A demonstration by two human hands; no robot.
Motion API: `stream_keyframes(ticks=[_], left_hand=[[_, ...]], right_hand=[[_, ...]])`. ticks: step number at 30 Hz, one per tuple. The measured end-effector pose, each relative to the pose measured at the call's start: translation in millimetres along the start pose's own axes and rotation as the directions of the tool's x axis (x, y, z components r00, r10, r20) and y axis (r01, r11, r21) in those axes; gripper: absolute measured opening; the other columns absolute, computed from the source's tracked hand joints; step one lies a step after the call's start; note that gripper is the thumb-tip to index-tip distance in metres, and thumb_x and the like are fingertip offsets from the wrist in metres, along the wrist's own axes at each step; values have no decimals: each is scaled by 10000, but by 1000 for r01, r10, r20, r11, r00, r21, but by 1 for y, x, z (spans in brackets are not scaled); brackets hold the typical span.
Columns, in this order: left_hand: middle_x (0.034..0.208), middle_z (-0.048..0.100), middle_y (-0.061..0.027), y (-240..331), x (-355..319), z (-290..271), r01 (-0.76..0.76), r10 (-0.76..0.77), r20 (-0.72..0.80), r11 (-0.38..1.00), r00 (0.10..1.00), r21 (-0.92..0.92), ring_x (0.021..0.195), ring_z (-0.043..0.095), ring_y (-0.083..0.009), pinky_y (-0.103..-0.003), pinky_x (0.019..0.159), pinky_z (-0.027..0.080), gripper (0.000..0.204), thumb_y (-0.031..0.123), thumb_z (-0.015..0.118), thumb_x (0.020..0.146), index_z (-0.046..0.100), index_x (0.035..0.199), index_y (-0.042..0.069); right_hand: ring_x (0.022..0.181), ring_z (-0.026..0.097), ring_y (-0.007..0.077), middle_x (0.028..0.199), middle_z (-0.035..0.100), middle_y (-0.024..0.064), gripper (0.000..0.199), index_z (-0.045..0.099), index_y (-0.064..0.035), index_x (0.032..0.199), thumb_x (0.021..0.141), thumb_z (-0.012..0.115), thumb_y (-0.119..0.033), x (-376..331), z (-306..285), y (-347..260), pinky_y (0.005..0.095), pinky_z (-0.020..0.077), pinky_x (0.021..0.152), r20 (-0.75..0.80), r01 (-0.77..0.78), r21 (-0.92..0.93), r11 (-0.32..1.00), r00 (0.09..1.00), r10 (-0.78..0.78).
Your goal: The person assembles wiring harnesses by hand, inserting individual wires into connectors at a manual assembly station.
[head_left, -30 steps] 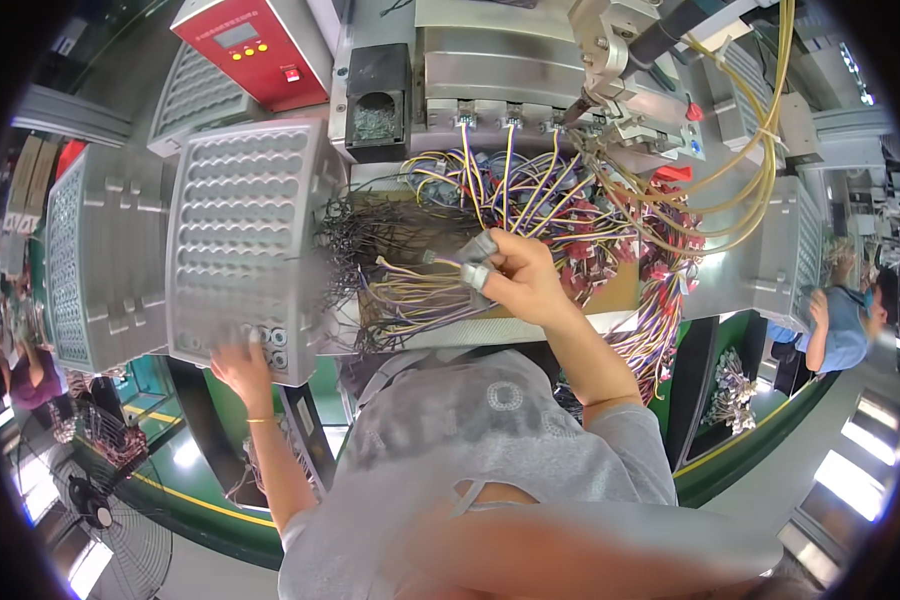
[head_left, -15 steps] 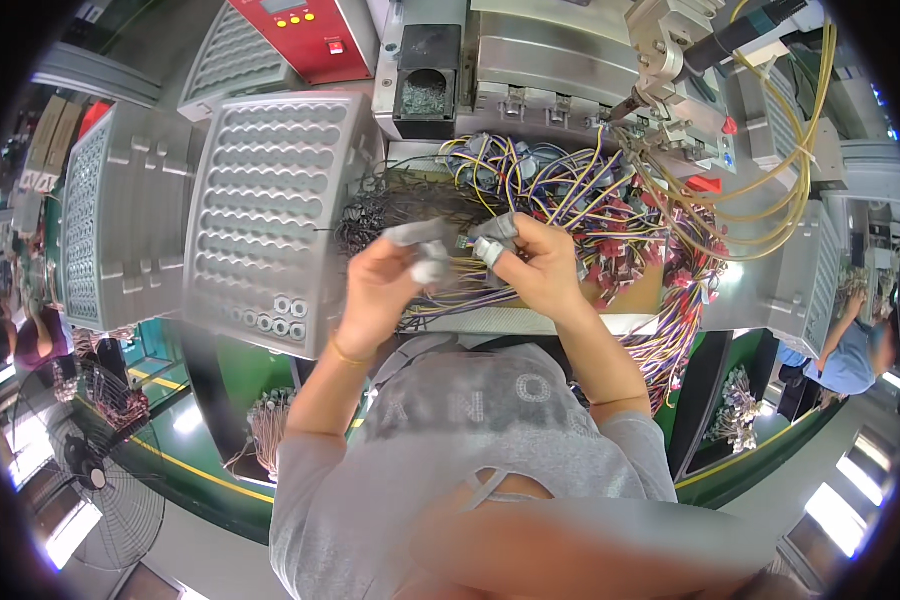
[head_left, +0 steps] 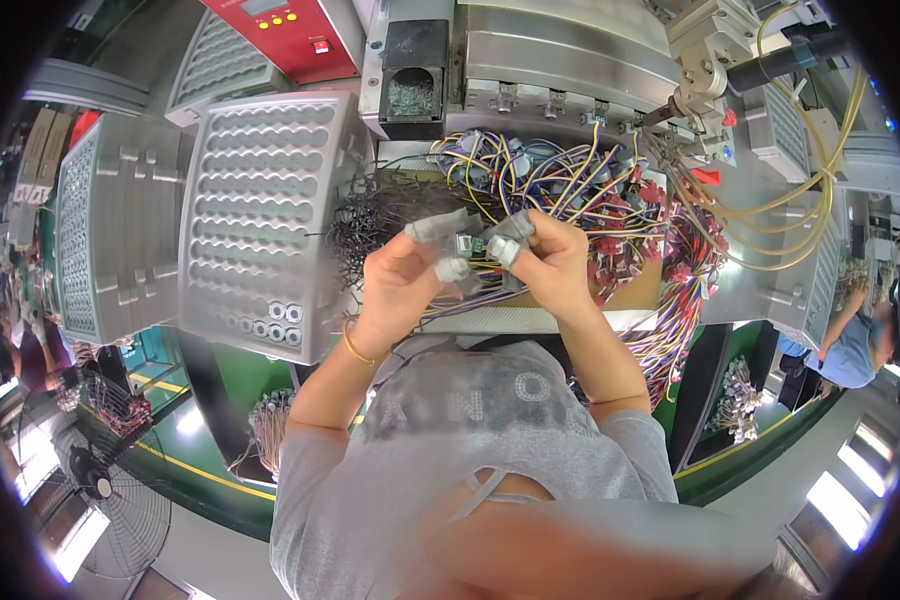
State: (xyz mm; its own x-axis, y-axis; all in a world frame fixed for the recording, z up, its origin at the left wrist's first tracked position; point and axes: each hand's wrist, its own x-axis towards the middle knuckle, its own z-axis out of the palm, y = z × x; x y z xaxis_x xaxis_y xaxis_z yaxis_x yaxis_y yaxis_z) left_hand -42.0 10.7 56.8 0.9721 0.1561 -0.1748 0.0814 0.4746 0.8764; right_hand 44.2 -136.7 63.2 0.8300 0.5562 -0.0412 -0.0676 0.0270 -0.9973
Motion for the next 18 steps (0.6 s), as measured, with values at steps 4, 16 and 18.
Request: stream_keyframes(ticks=[4, 16, 18], left_hand=[[1084, 566, -146, -2, 0, 0, -71, 70, 22, 996, 997, 45, 811, 586, -154, -244, 581, 515, 379, -28, 561, 795, 466, 1161, -60], [1017, 592, -51, -1, 4, 11, -174, 170, 71, 984, 983, 47, 807, 535, -59, -183, 606, 464, 335, -47, 587, 776, 543, 1106, -11], [992, 599, -50, -6, 6, 9, -203, 199, 65, 977, 978, 65, 775, 533, -53, -187, 589, 459, 313, -51, 584, 776, 556, 1086, -13]], right_hand=[[526, 415, 6, 617, 526, -37, 46, 574, 9, 752, 755, 614, -14, -1, -4, 7, 174, 314, 448, 31, 33, -82, 996, 999, -31], [490, 408, 17, 532, 485, -12, 45, 564, 2, 708, 684, 594, -21, -1, -7, -13, 200, 321, 427, 109, 269, -354, 896, 963, -246], [483, 392, 19, 521, 464, -11, 41, 554, -4, 687, 673, 586, -25, -2, -4, -12, 205, 310, 421, 107, 228, -333, 915, 973, -203]])
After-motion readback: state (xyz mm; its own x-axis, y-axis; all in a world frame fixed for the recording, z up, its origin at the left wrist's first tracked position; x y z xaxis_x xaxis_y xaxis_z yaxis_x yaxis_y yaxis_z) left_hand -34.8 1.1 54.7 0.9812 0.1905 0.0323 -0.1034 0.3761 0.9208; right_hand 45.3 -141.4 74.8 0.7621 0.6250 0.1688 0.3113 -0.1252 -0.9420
